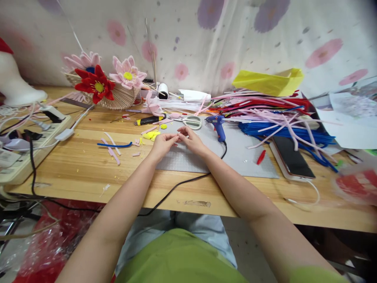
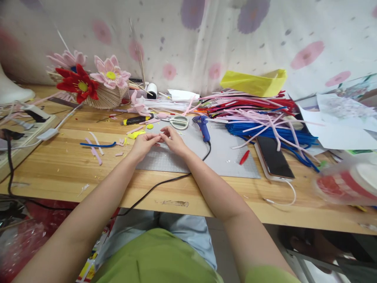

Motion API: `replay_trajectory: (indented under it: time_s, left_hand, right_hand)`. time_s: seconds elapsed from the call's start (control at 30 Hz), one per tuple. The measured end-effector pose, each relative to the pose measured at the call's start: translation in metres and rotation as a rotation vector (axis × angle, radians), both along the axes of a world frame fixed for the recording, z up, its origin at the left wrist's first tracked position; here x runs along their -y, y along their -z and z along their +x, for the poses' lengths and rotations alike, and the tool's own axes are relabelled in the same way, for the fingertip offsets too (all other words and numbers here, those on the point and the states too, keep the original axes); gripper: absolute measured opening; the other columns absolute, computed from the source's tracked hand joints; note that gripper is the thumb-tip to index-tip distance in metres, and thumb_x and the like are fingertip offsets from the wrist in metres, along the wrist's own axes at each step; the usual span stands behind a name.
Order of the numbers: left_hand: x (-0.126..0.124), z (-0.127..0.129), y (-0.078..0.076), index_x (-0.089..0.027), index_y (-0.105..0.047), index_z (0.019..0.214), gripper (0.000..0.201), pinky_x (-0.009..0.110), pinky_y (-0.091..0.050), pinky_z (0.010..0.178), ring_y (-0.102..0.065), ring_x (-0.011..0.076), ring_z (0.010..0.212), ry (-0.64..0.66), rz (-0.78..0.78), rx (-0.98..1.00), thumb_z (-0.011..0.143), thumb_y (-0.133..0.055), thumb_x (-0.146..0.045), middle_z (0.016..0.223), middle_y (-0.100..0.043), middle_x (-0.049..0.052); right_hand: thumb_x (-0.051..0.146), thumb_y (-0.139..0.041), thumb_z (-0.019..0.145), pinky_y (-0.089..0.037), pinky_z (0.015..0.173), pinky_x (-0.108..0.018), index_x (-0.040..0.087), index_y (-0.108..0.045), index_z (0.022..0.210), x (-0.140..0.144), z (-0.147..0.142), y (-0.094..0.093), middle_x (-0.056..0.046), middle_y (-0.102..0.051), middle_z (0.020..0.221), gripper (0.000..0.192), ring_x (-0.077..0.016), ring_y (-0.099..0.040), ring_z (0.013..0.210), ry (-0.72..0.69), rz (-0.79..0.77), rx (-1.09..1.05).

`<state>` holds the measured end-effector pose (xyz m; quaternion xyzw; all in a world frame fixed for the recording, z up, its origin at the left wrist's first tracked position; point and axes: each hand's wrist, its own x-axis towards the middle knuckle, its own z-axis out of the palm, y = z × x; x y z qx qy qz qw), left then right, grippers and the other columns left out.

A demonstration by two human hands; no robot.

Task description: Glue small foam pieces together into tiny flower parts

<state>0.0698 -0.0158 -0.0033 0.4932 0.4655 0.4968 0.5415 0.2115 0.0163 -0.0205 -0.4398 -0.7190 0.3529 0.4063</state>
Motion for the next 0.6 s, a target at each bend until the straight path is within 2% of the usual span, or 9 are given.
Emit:
replay_trajectory:
  time_s: [0.3,0.47,0.6]
  left_hand:
    - [-0.003,-0.001,0.0,-0.014,-0.071,0.066,0.017,0.03,-0.05,0.064,-0.064,0.0181,0.07,-0.086,-0.017,-0.011,0.056,-0.074,-0.028,0.068,-0.07,0.005]
    - [-0.002,-0.002,0.003,-0.013,-0.07,0.066,0.02,0.032,-0.052,0.063,-0.064,0.0197,0.071,-0.116,-0.014,0.012,0.055,-0.075,-0.029,0.067,-0.069,0.005]
    - [-0.001,-0.002,0.005,-0.013,-0.069,0.065,0.025,0.031,-0.052,0.06,-0.064,0.018,0.068,-0.161,-0.025,0.042,0.053,-0.076,-0.033,0.065,-0.068,0.004]
  right_hand:
    - [0.035,-0.048,0.082,-0.044,0.08,-0.029,0.02,-0.052,0.093,0.001,-0.008,0.003,-0.002,-0.055,0.089,0.019,-0.0134,-0.053,0.085,-0.012,-0.017,-0.003]
    - [0.033,-0.049,0.082,-0.045,0.08,-0.03,0.019,-0.053,0.089,0.001,-0.013,0.005,-0.002,-0.055,0.087,0.016,-0.0138,-0.052,0.085,-0.008,-0.007,-0.027]
    - [0.032,-0.051,0.081,-0.046,0.077,-0.027,0.02,-0.052,0.087,0.004,-0.017,0.002,0.0,-0.055,0.085,0.014,-0.0119,-0.053,0.08,-0.049,-0.099,-0.149]
